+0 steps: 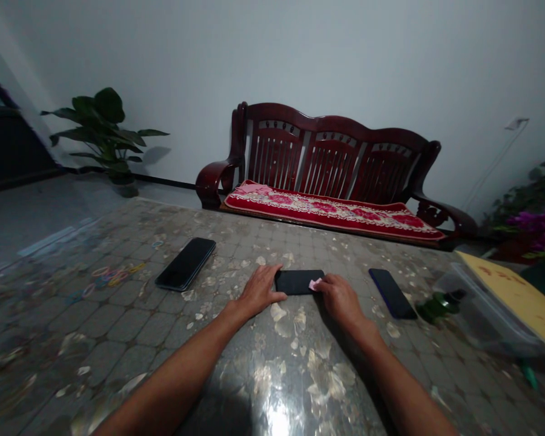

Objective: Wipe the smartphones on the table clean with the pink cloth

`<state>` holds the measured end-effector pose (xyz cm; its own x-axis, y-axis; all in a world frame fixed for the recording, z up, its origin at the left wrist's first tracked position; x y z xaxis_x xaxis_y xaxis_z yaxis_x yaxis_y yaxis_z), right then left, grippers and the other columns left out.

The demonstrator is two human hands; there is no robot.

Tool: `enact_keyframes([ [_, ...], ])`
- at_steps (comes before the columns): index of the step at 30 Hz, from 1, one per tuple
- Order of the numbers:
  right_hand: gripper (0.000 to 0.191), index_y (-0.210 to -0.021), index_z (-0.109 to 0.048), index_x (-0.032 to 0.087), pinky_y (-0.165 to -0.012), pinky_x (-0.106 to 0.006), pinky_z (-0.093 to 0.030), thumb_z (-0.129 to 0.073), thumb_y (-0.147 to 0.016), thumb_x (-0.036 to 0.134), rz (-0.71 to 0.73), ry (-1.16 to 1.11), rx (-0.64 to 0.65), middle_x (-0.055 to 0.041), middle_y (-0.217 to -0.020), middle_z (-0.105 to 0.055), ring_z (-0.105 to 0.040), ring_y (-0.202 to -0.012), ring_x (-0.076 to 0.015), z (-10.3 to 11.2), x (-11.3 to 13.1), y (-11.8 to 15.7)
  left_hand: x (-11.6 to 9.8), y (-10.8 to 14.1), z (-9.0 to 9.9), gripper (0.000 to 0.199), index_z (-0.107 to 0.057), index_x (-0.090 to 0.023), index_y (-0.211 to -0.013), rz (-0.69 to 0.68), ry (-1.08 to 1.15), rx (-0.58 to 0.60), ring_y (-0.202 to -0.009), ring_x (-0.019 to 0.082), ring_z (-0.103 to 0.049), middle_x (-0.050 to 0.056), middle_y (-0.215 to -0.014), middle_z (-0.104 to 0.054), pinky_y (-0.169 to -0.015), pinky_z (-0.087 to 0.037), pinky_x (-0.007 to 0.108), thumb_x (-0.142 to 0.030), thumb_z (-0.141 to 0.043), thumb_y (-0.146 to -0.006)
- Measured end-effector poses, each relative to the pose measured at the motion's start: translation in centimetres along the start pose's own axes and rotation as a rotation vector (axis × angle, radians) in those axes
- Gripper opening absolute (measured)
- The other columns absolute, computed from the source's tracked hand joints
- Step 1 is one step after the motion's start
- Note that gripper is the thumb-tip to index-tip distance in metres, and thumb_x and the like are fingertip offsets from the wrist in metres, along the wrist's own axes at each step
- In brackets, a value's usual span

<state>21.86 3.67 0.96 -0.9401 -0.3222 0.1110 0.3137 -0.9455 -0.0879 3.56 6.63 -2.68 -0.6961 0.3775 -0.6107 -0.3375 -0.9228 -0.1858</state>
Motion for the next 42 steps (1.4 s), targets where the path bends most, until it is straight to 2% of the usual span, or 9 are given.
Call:
enact_keyframes([
  [3,0.032,-0.111,-0.080,0.027,-0.082,-0.028,-0.039,-0.053,-0.099,0.013,0.003,-0.001,-0.001,-0.0076,-0.103,-0.072,-0.061,-0.099,-0.0217,0.1,-0.2,0.3,0.2,-0.1,-0.1,0.081,-0.054,-0.023,-0.142,0.006,0.007,0.005,-0.129,0.034,-0.055,0.013,-0.136,-0.064,-0.109,-0.043,0.048,-0.030,-0.089,-0.070],
  [10,0.025,-0.111,-0.078,0.028,-0.081,-0.030,-0.038,-0.056,-0.101,0.024,0.169,-0.035,-0.014,-0.0065,-0.105,-0.071,-0.058,-0.097,-0.0214,-1.3,6.1,-0.7,0.3,-0.2,-0.3,0.083,-0.054,-0.023,-0.143,-0.014,0.001,0.003,-0.128,0.034,-0.055,0.012,-0.137,-0.064,-0.109,-0.043,0.047,-0.032,-0.090,-0.069],
  [14,0.022,-0.107,-0.079,0.027,-0.081,-0.030,-0.037,-0.058,-0.101,0.027,0.202,-0.020,-0.016,-0.0070,-0.103,-0.070,-0.057,-0.097,-0.0214,-2.0,7.5,-1.1,0.5,-0.2,-0.5,0.083,-0.053,-0.022,-0.143,-0.034,-0.014,0.017,-0.127,0.034,-0.056,0.013,-0.137,-0.063,-0.109,-0.044,0.046,-0.035,-0.090,-0.070],
  [18,0.027,-0.114,-0.078,0.030,-0.082,-0.030,-0.037,-0.055,-0.102,0.024,0.115,0.001,-0.032,-0.0064,-0.105,-0.070,-0.058,-0.098,-0.0218,-1.4,4.9,-1.0,0.4,-0.2,-0.4,0.083,-0.052,-0.024,-0.144,-0.046,-0.010,0.015,-0.128,0.034,-0.055,0.012,-0.138,-0.063,-0.108,-0.044,0.046,-0.035,-0.089,-0.071],
  [23,0.032,-0.114,-0.079,0.023,-0.084,-0.031,-0.038,-0.051,-0.100,0.017,-0.096,0.040,-0.035,-0.0108,-0.105,-0.071,-0.062,-0.100,-0.0231,0.0,0.3,-1.5,0.4,-0.1,-0.3,0.083,-0.052,-0.023,-0.145,-0.018,-0.025,0.025,-0.129,0.034,-0.055,0.013,-0.138,-0.063,-0.109,-0.044,0.046,-0.032,-0.088,-0.072],
  [26,0.032,-0.111,-0.079,0.020,-0.082,-0.030,-0.039,-0.049,-0.099,0.017,-0.130,0.043,-0.035,-0.0121,-0.103,-0.071,-0.062,-0.098,-0.0228,0.0,0.6,-2.0,0.3,-0.1,-0.3,0.084,-0.051,-0.022,-0.145,-0.015,-0.023,0.030,-0.129,0.034,-0.054,0.013,-0.138,-0.063,-0.109,-0.044,0.046,-0.032,-0.089,-0.071],
  [32,0.033,-0.107,-0.079,0.022,-0.082,-0.029,-0.039,-0.050,-0.096,0.013,-0.012,-0.029,-0.028,-0.0096,-0.103,-0.071,-0.061,-0.100,-0.0219,-1.0,4.8,-2.6,0.1,0.0,-0.1,0.083,-0.052,-0.024,-0.145,-0.015,-0.010,0.027,-0.130,0.032,-0.055,0.012,-0.139,-0.063,-0.110,-0.043,0.045,-0.032,-0.089,-0.071],
  [39,0.032,-0.107,-0.079,0.021,-0.079,-0.028,-0.037,-0.049,-0.098,0.014,-0.218,-0.004,-0.079,-0.0104,-0.102,-0.069,-0.060,-0.098,-0.0220,-0.6,-0.5,-2.5,0.1,0.0,0.0,0.083,-0.053,-0.021,-0.144,-0.007,-0.008,0.023,-0.129,0.034,-0.055,0.013,-0.138,-0.064,-0.109,-0.044,0.046,-0.029,-0.089,-0.070],
  [42,0.033,-0.108,-0.079,0.020,-0.079,-0.028,-0.037,-0.049,-0.097,0.011,-0.229,0.004,-0.090,-0.0108,-0.101,-0.069,-0.059,-0.099,-0.0222,-0.6,-0.9,-2.7,0.1,0.0,0.0,0.082,-0.053,-0.023,-0.144,-0.011,0.006,0.016,-0.130,0.034,-0.055,0.013,-0.138,-0.063,-0.110,-0.044,0.047,-0.030,-0.089,-0.071],
])
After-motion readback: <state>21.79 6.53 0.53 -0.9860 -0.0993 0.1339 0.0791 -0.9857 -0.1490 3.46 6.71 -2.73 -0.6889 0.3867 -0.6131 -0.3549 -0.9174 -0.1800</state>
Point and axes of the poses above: each hand's wrist, its own y-axis away from the middle knuckle, its own z-axis out of the back of the hand, x = y × z, the point moved 10 cm from there along -y, towards the middle knuckle
